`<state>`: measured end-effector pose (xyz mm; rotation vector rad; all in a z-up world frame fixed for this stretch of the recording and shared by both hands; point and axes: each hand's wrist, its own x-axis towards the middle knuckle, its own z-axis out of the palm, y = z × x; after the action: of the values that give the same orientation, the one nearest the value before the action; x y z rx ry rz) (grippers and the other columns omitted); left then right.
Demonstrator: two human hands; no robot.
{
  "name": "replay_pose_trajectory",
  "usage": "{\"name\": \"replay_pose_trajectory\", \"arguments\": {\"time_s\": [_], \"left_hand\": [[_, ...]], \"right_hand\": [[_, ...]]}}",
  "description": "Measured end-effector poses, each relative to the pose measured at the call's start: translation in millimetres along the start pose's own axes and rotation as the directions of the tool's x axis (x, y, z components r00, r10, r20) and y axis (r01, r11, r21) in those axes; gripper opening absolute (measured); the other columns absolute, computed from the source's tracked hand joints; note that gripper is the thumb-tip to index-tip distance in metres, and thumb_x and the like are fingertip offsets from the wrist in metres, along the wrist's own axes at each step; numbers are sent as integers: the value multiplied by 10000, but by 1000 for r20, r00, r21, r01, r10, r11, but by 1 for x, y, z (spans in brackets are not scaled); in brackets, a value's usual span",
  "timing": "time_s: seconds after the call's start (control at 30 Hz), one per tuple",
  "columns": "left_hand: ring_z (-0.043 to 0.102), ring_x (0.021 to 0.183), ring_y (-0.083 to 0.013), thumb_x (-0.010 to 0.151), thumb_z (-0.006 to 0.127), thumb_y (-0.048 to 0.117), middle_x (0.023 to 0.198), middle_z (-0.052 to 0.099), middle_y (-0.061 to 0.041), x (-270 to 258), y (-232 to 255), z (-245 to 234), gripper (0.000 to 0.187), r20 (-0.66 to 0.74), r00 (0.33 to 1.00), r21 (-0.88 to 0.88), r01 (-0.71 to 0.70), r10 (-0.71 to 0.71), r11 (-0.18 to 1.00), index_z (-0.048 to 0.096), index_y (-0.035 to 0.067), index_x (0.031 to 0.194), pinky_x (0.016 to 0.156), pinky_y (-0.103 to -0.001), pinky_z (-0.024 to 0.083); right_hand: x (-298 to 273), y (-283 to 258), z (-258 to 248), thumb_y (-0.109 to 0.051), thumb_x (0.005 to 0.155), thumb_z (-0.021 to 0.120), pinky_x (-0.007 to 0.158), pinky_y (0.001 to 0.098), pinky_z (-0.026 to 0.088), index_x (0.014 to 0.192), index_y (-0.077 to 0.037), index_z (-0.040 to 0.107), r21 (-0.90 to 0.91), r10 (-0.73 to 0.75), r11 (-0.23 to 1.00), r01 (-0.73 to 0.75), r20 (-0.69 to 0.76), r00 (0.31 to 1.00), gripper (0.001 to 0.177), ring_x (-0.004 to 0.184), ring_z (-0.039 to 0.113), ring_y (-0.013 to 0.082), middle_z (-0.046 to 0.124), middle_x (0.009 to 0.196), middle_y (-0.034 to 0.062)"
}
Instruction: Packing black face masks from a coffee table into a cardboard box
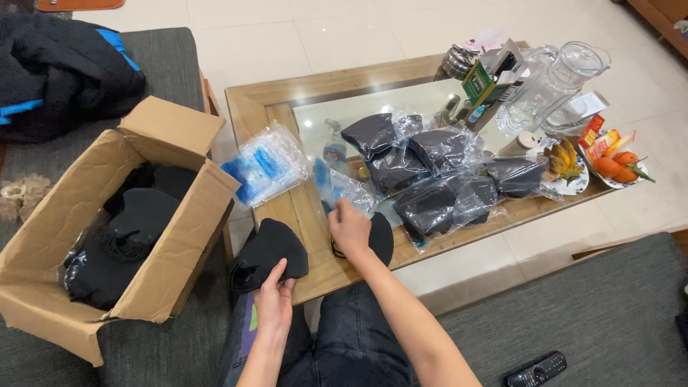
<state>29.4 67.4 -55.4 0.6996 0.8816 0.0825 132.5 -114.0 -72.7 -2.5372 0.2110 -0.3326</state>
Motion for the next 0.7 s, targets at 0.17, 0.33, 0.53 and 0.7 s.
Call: {"name": "replay_pose_trajectory", "arguments": {"time_s": [0.17, 0.33, 0.53, 0.7], "left_hand": [[692, 994, -131, 773, 786, -27, 1204, 743, 18, -14, 4, 5, 528, 45, 999, 34, 14, -15, 999, 685, 229, 1225, 708, -269, 531], [686, 970, -118, 786, 780, -10, 1214, 733, 45, -3, -1, -1, 542, 29, 1000, 52, -5, 4, 999, 659, 277, 1228, 650, -259, 509], [726, 1035, -138, 786, 756, -35, 1198, 764, -35, 1, 12, -7, 408, -12, 996, -129, -90, 89, 988, 740, 110, 1167, 829, -261, 629], [706, 1145, -133, 943, 694, 200, 1303, 723, 22, -14, 29, 3, 353, -109, 976, -8, -191, 189, 982, 710, 126, 1288, 825, -213, 607]], "right_hand": [[-12, -21, -44, -218, 970, 545, 598, 366, 422, 1010, -128, 628, 492, 255, 847, -202, -42, 966, 129, 611, 608, 184, 672, 720, 37], [-6, -32, -24, -198, 1043, 570, 602, 279, 443, 1115, -129, 655, 711, 145, 703, 0, -143, 979, 131, 675, 616, 124, 707, 877, 27], [9, -40, 22, 15, 972, 540, 1092, 420, 498, 1295, -186, 687, 353, -395, 800, 485, -300, 869, 408, 1274, 667, 312, 719, 1308, 67], [6, -62, -7, -253, 965, 595, 1202, 663, 170, 1592, -196, 335, 18, -400, 910, 415, 314, 861, 681, 1567, 206, 425, 281, 1664, 246]]}}
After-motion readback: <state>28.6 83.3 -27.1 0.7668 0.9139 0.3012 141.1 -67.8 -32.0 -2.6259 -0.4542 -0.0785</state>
